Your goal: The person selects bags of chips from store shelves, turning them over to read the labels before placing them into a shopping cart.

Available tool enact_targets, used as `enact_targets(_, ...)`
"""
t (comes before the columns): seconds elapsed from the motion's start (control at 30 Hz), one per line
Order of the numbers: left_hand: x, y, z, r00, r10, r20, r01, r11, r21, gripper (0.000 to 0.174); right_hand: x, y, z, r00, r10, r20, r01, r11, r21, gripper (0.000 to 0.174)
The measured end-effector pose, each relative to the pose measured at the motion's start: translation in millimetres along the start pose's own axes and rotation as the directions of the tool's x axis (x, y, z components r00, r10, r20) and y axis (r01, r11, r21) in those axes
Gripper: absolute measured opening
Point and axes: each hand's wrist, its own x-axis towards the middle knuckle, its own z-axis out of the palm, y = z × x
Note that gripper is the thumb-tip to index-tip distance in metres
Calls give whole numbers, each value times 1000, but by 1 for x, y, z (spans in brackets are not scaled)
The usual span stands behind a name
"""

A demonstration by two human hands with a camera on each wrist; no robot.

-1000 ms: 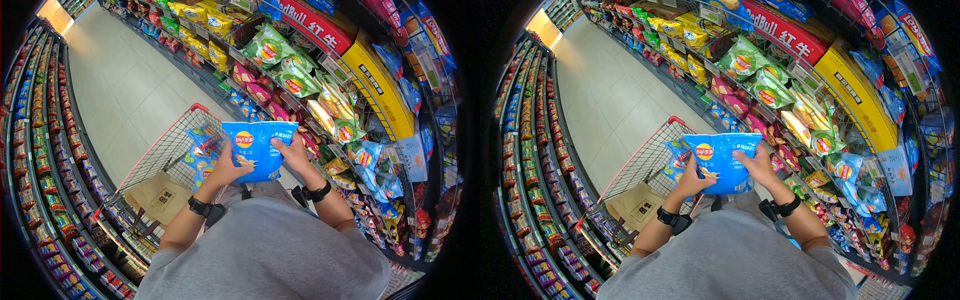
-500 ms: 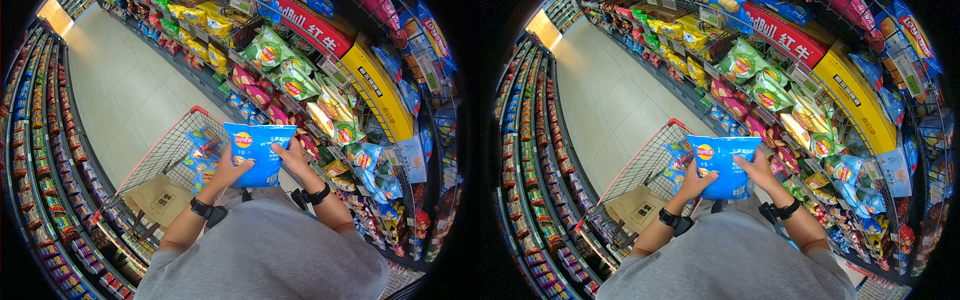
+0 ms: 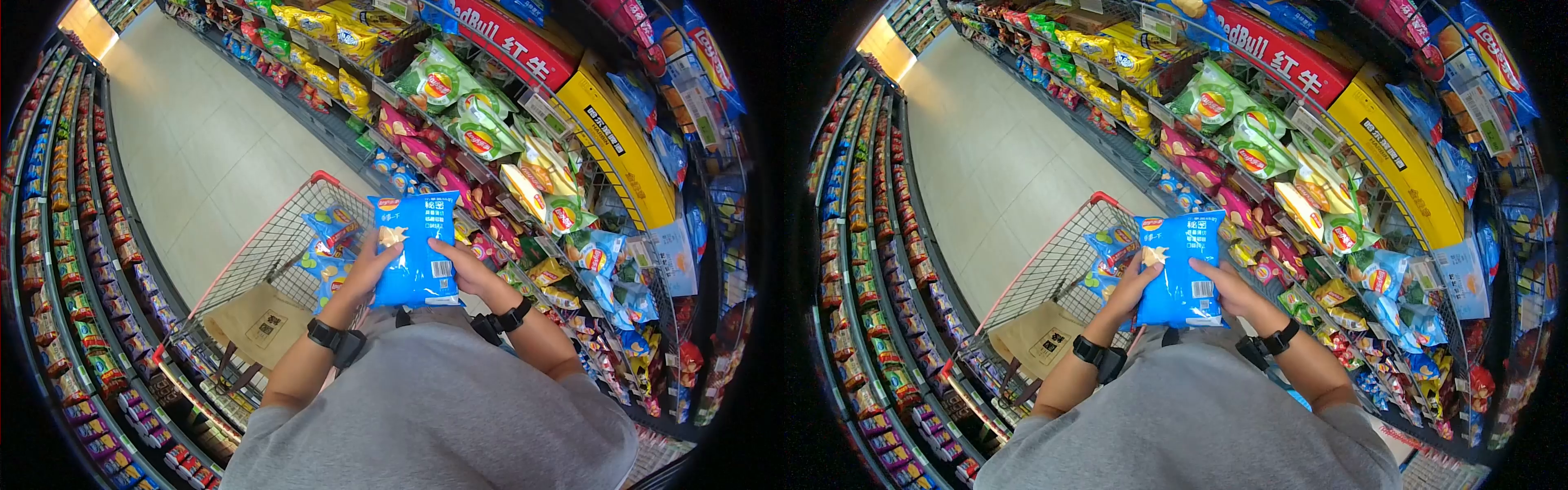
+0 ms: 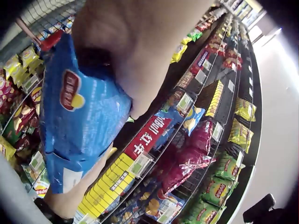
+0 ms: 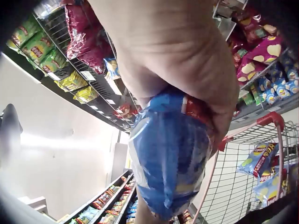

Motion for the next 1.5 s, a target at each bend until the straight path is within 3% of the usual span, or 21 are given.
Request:
enact_targets(0.13, 5, -8, -6, 995, -104, 8, 104, 995, 2, 66, 4, 1, -4, 997, 63, 32, -66, 992, 107, 57)
enact_targets(0.23, 9, -11, -10, 994, -110, 26, 112, 989, -93, 67, 9, 7, -8, 995, 87, 55, -91, 993, 77, 59)
enact_targets(0.43, 14, -22, -19, 994, -105, -38, 105, 994, -21, 60, 6, 9, 1, 990, 118, 78, -119, 993, 15, 61)
enact_targets(0.7, 13, -19, -19, 995, -89, -42, 86, 995, -56, 65, 4, 5, 7, 992, 113, 65, -112, 994, -14, 62)
enact_targets(0.8, 15, -22, -23, 994, -94, -46, 91, 993, -74, 68, 6, 5, 6, 991, 105, 77, -105, 994, 1, 60)
enact_targets(0.9, 15, -22, -24, 993, -103, -53, 99, 992, -80, 69, 12, 9, 2, 989, 115, 89, -126, 984, 127, 57)
enact_targets(1.03, 12, -24, -26, 993, -87, -85, 80, 993, -84, 70, 21, 10, -2, 991, 90, 96, -94, 995, 43, 56)
enact_targets(1.17, 17, -48, -47, 971, 66, -229, -6, 967, 253, 64, 37, 19, -5, 999, 33, 34, -29, 992, -123, 61)
enact_targets(1.23, 11, -52, -52, 950, 191, -246, -84, 918, 389, 57, 44, 24, -2, 1000, -5, -17, 1, 966, -260, 65)
enact_targets(1.33, 8, -68, -77, 960, 207, -188, -59, 809, 585, 55, 58, 37, 4, 995, -75, -64, 39, 896, -442, 72)
enact_targets(1.4, -5, -62, -65, 964, 139, -224, -16, 879, 476, 56, 69, 47, 15, 992, -114, -49, 78, 879, -471, 76)
enact_targets(1.5, -20, -60, -66, 929, 125, -348, 7, 935, 355, 59, 77, 56, 36, 983, -123, 134, 176, 830, -529, 78)
